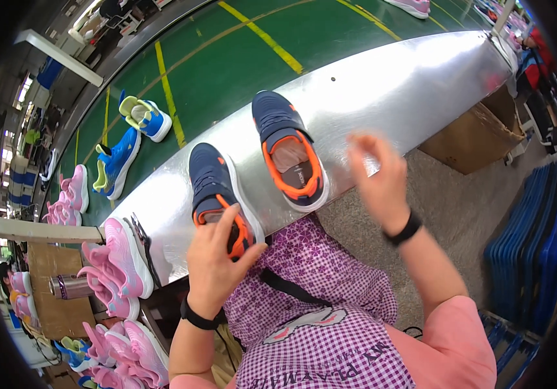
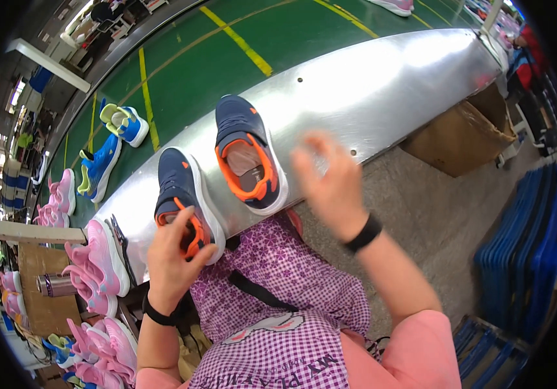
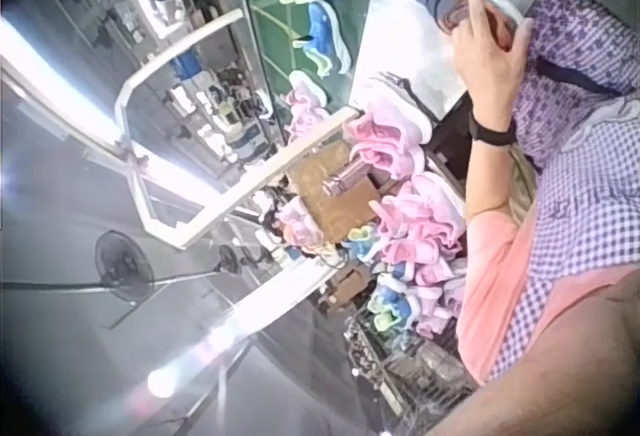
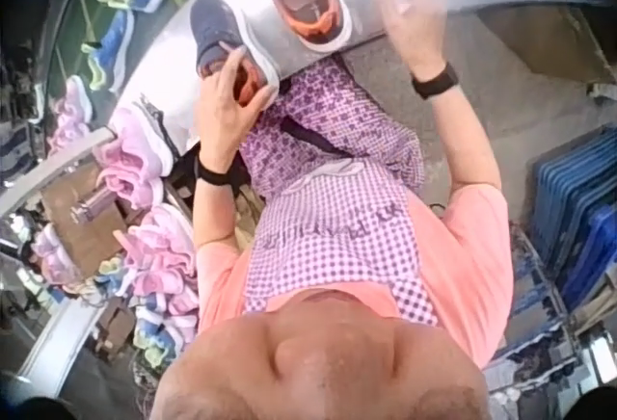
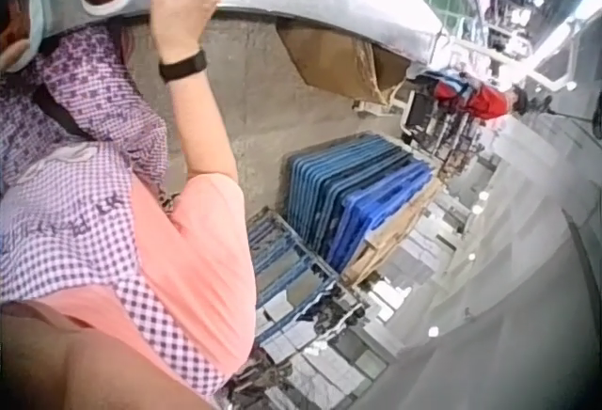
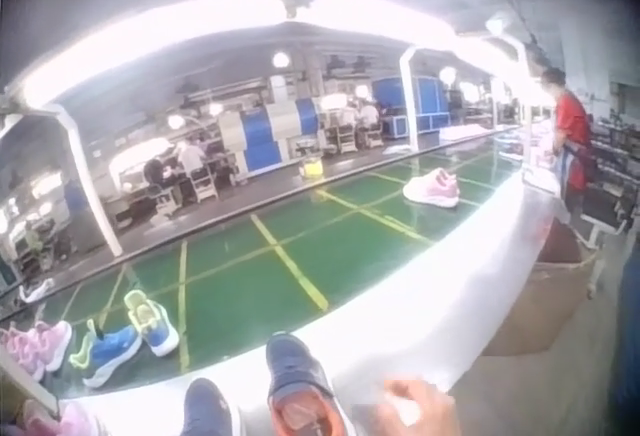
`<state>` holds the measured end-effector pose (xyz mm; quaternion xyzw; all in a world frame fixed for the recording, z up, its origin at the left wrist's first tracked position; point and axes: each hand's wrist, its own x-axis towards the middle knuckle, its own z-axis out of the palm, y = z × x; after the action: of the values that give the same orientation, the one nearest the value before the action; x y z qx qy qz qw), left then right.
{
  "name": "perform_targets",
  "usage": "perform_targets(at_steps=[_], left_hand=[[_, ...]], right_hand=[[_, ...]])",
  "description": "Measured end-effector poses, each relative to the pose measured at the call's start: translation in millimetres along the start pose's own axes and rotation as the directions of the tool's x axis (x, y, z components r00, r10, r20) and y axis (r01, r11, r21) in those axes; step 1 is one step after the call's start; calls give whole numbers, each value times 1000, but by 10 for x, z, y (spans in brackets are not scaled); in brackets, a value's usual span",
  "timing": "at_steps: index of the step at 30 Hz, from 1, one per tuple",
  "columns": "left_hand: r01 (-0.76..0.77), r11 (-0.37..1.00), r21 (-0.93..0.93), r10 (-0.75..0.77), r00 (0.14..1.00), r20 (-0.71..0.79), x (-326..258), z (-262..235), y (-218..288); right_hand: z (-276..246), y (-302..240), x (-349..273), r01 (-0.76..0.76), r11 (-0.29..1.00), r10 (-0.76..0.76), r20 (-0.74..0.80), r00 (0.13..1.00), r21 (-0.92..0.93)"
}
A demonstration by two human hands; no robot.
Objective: Sort shoes by color and prepare them for processing on a conveyor belt.
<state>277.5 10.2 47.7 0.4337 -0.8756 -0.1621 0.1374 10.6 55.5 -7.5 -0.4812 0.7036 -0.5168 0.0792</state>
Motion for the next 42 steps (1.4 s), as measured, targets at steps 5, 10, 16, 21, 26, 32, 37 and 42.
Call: perform_targets(at_steps=[5, 10, 16, 21, 26, 32, 37, 42], left_hand=[[-27, 998, 59, 22, 995, 94, 312, 289, 203], [-35, 997, 65, 25, 990, 140, 649, 376, 332], [-293, 956, 28, 294, 952, -88, 1458, 455, -257], [-152, 977, 151, 178, 968, -175, 2610, 84, -908], [29, 988, 154, 59, 841, -538, 2652, -147, -2099], [419, 795, 438, -122, 818, -562, 1342, -620, -3398], [404, 578, 709, -332, 910, -248, 941, -759, -3711], [306, 785, 539, -172, 943, -284, 1565, -594, -3412]], right_hand=[[-298, 1453, 636, -18, 866, -31, -90, 995, -500], [-140, 1320, 640, 27, 730, 9, 49, 999, -683], [-166, 1237, 624, 8, 782, 33, 53, 998, -624], [-151, 1205, 590, 18, 804, 23, 62, 998, -595], [-152, 1241, 543, 70, 819, -15, 101, 995, -570], [-100, 1260, 547, 44, 798, -6, 65, 998, -602], [-145, 1204, 592, 63, 779, -37, 55, 998, -623], [-87, 1160, 503, 43, 786, -14, 52, 999, -617]])
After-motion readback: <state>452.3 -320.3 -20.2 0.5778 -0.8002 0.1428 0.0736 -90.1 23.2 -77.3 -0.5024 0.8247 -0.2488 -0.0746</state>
